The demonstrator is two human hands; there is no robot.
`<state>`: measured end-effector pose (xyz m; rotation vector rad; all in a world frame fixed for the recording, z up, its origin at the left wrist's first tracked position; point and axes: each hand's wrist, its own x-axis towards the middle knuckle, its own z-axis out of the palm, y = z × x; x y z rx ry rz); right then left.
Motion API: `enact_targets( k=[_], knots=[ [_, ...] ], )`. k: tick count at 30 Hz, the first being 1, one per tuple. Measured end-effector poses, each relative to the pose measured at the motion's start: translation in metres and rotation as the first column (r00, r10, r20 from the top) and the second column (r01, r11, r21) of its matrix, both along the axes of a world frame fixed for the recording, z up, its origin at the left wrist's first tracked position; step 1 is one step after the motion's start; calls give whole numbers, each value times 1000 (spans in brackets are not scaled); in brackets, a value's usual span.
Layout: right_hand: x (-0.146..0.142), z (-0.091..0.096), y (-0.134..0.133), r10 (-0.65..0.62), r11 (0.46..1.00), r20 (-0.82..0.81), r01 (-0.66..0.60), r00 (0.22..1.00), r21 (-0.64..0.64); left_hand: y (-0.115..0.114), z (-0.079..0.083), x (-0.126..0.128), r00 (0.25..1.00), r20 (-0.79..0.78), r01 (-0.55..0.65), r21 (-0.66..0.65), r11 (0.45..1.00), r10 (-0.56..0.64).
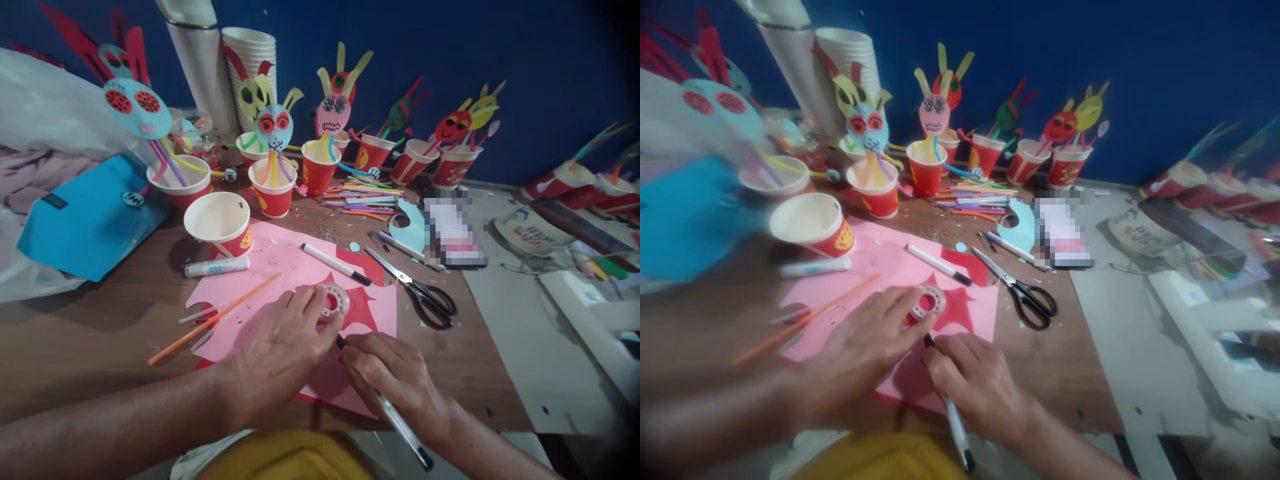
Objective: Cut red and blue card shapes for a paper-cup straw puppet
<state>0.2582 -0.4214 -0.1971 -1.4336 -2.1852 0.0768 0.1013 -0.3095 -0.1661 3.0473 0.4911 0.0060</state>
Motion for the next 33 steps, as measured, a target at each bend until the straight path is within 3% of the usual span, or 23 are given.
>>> enact_targets(
  k=[12, 25, 30, 33],
  knots=[
    [-12, 11, 14, 58, 998, 78, -57, 995, -21, 4, -1, -1, 999, 41, 1, -80, 997, 3],
    [-3, 8, 3, 23, 997, 54, -18, 998, -81, 1, -6, -3, 998, 59, 11, -20, 1000, -10],
    [3, 24, -5, -13, 1000, -10, 13, 1000, 26, -2, -8, -7, 997, 72, 29, 35, 999, -32],
    [12, 37, -10, -93, 993, -8, 94, 996, 68, -4, -12, -10, 996, 86, 32, 40, 999, -35]
  ],
)
